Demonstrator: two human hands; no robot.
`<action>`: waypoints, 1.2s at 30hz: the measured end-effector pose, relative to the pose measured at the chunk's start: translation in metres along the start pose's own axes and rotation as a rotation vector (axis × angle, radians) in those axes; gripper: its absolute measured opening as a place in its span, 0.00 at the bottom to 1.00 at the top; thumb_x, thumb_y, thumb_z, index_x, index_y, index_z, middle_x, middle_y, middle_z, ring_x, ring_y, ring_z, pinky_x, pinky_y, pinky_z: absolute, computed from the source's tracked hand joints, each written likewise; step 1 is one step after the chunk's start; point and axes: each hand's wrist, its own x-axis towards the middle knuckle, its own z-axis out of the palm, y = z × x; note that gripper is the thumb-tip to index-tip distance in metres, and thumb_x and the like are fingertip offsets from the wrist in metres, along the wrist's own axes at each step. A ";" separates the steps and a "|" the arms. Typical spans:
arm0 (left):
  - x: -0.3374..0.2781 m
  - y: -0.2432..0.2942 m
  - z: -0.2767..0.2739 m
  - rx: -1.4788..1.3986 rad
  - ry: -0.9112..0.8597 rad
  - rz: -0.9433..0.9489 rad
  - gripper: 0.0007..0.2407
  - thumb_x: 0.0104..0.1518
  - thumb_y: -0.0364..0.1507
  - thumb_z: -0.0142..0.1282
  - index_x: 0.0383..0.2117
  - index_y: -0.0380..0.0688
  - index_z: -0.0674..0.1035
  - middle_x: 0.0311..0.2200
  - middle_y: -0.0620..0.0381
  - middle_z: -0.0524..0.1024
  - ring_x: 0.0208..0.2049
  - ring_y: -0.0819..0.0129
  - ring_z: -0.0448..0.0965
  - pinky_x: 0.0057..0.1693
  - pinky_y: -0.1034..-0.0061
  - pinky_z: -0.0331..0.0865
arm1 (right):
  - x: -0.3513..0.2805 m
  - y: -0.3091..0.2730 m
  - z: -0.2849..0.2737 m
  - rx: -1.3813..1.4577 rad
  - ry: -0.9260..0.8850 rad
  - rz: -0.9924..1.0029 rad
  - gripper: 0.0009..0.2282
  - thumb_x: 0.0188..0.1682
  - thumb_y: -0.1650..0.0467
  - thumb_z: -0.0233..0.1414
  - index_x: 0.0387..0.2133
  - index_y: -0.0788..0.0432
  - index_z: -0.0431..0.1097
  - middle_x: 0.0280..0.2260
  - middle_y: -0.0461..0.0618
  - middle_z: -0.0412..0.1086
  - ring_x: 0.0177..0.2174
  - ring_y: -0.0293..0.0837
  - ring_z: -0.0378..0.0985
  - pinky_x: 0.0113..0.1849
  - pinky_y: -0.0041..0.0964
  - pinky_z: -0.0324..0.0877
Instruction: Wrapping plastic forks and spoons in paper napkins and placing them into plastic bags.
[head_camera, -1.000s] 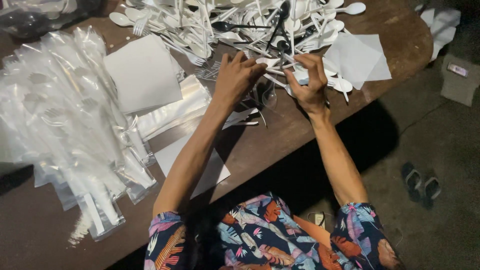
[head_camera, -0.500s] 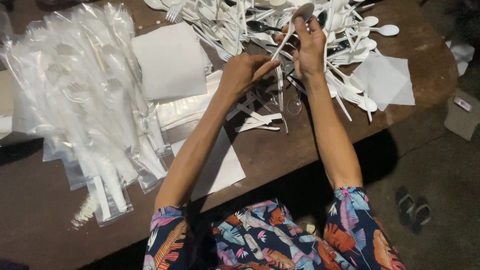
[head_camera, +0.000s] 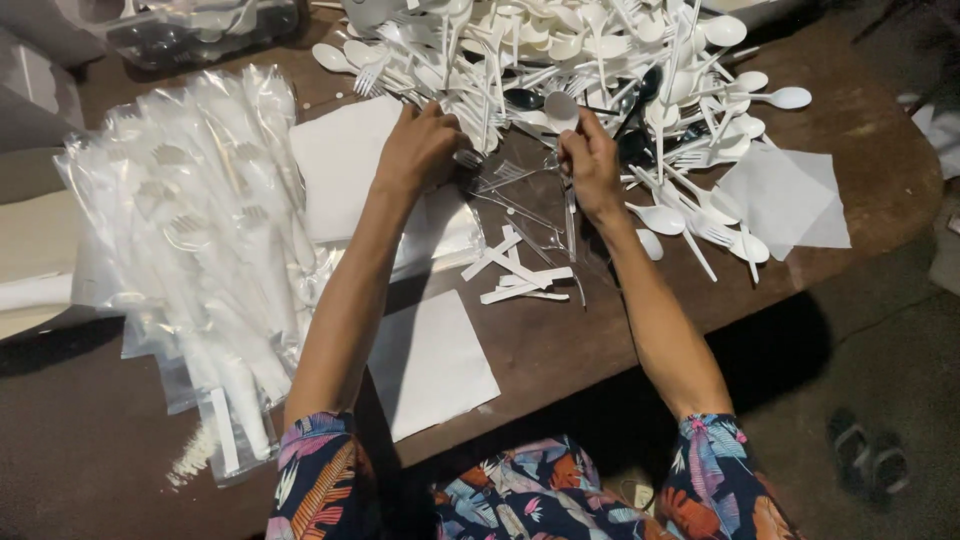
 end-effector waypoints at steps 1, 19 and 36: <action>0.004 -0.004 0.018 0.004 -0.002 0.000 0.11 0.58 0.26 0.62 0.45 0.60 0.86 0.43 0.60 0.83 0.47 0.58 0.74 0.50 0.59 0.67 | -0.002 0.005 0.001 0.004 0.000 -0.001 0.20 0.58 0.66 0.44 0.62 0.60 0.61 0.29 0.42 0.65 0.26 0.33 0.65 0.27 0.25 0.63; 0.034 0.006 0.050 0.239 0.091 0.115 0.10 0.50 0.34 0.60 0.39 0.58 0.83 0.39 0.61 0.82 0.47 0.59 0.77 0.49 0.59 0.70 | -0.017 -0.033 0.025 0.370 0.011 -0.169 0.11 0.57 0.72 0.53 0.51 0.63 0.69 0.44 0.63 0.77 0.42 0.50 0.83 0.43 0.38 0.80; 0.044 0.045 -0.087 -0.755 0.573 0.147 0.08 0.60 0.17 0.62 0.43 0.38 0.81 0.40 0.46 0.84 0.39 0.61 0.88 0.47 0.74 0.86 | -0.002 -0.031 0.002 0.458 0.134 -0.292 0.07 0.54 0.70 0.57 0.38 0.63 0.72 0.43 0.61 0.78 0.41 0.49 0.86 0.46 0.35 0.83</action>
